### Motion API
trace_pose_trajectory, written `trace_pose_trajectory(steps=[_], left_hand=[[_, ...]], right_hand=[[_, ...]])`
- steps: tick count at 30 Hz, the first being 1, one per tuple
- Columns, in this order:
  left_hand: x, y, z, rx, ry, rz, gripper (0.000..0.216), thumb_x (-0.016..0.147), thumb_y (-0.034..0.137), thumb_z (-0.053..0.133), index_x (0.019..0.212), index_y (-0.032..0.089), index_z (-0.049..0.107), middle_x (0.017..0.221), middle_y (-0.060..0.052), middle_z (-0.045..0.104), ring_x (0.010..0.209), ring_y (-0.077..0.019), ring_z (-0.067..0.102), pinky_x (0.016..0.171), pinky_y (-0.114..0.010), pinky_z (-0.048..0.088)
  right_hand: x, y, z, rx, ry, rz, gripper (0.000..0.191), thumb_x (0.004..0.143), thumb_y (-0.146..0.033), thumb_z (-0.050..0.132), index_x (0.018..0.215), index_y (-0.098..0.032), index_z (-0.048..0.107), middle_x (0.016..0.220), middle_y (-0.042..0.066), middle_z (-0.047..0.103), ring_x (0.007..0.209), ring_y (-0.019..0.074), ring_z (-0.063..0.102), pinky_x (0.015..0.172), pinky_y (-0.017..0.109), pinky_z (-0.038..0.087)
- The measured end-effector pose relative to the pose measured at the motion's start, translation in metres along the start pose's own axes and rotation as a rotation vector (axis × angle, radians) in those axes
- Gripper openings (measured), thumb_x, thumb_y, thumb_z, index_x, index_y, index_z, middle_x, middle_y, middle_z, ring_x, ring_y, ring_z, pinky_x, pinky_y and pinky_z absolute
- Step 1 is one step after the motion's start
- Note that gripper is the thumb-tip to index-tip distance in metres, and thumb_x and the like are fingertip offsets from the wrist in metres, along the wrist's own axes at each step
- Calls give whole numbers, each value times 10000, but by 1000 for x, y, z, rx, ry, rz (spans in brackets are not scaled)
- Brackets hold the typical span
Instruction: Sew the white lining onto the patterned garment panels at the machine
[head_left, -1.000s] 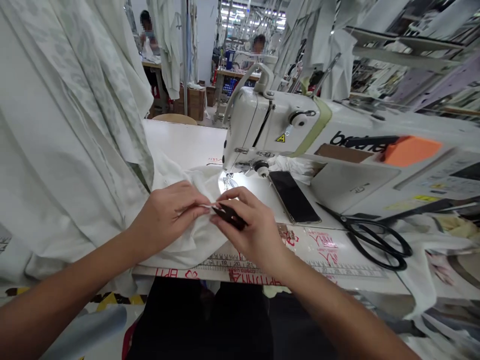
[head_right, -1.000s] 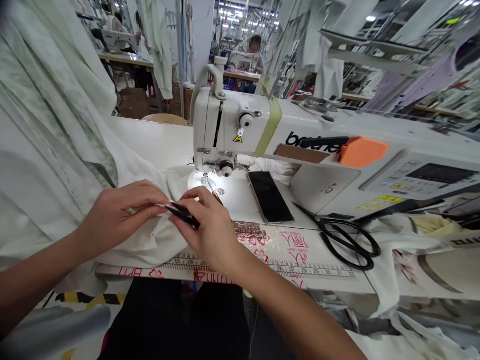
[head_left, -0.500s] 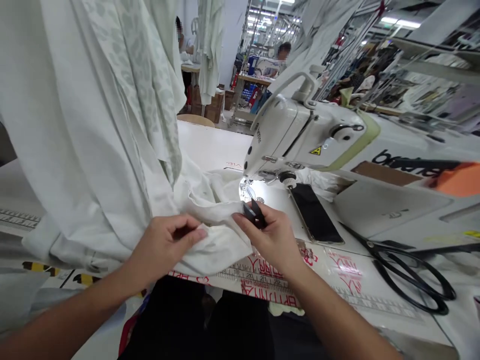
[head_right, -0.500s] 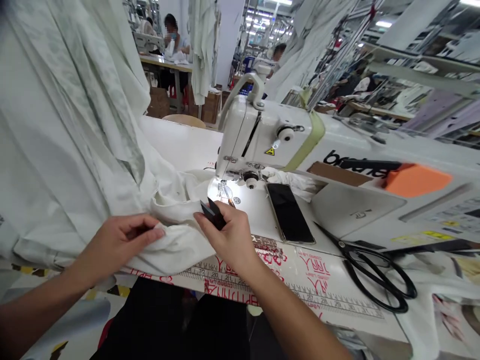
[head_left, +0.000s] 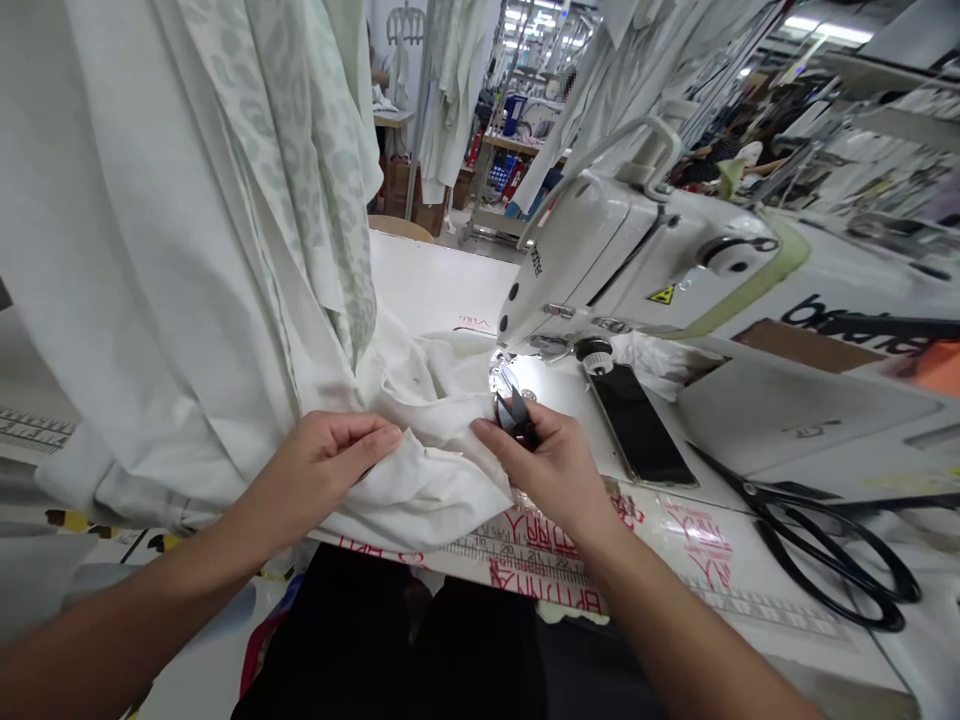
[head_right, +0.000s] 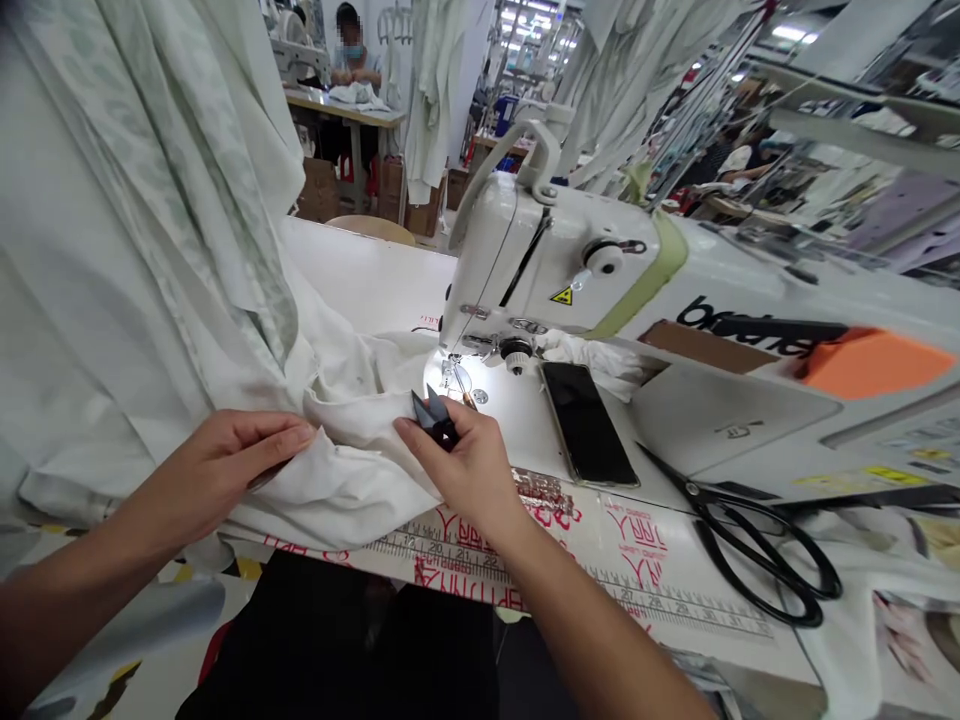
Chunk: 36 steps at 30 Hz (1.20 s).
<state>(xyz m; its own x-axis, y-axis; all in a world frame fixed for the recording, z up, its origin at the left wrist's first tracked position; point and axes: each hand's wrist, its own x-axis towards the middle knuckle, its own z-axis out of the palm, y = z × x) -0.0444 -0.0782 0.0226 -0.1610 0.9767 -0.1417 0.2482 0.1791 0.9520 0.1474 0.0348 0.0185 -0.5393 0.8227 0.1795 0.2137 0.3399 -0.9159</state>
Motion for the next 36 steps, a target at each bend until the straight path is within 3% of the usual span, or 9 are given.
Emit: trace_pose_trajectory(steps=[2,5,7,9,13,16,19,23,36], left_hand=[[-1,4,2,140,54,97,319,891,427,479,810,179,663,735,-6,638,678,-146,579,565,-209,437],[1,14,11,420,304,559,149,884,241,526,899,163,652,878,-27,653,828,-160,586,738,-255,479],[7,22,17,595,427,836,195,847,157,575,1037,132,613,1056,-76,613,1033,-211,525,922,-351,436],[14,30,23,683,378,930,246,830,133,599,1075,112,585,1089,-105,586,1097,-242,480,948,-405,425],[23,32,27,644,210,1047,122,854,39,512,851,122,602,799,-55,599,845,-178,555,716,-323,516],[20,21,24,761,275,1299,109,823,9,550,846,102,603,810,-68,609,918,-212,567,733,-349,538],[15,11,19,919,315,1504,85,808,27,594,839,99,626,844,-70,632,999,-236,575,770,-356,559],[12,8,17,1000,318,1613,109,827,72,583,786,146,652,846,-39,649,962,-195,601,767,-316,582],[10,2,21,961,272,1663,135,812,53,571,772,131,673,842,-58,681,977,-177,604,827,-293,577]], right_hand=[[0,-1,-1,-19,0,-13,295,754,-369,635,606,-169,477,512,-52,375,479,76,313,445,208,263],[-1,-4,-1,-68,-16,-69,283,767,-351,626,617,-162,480,551,-44,374,518,77,307,458,204,264],[-2,-6,-2,-103,-39,-145,274,775,-326,630,617,-158,480,565,-44,368,535,76,306,477,204,274],[-3,-8,-2,-137,-67,-226,261,787,-304,633,619,-155,500,562,-45,372,541,77,317,496,208,288],[-13,-15,-10,-169,-59,-299,157,866,-280,557,784,-158,612,623,-16,483,570,96,421,535,222,346],[-32,-23,-20,-127,-25,-201,211,935,-307,434,889,-165,584,661,-4,509,558,95,461,518,218,368],[-55,-32,-25,-33,-258,-21,289,969,-348,347,820,-171,522,621,-24,508,509,75,470,489,198,365],[-70,-42,-21,-141,-501,32,257,975,-307,313,833,-178,485,641,-23,560,564,88,520,565,220,393],[-65,-46,-18,-383,-484,-57,111,931,-182,360,929,-192,471,625,-27,538,542,112,487,542,251,326]])
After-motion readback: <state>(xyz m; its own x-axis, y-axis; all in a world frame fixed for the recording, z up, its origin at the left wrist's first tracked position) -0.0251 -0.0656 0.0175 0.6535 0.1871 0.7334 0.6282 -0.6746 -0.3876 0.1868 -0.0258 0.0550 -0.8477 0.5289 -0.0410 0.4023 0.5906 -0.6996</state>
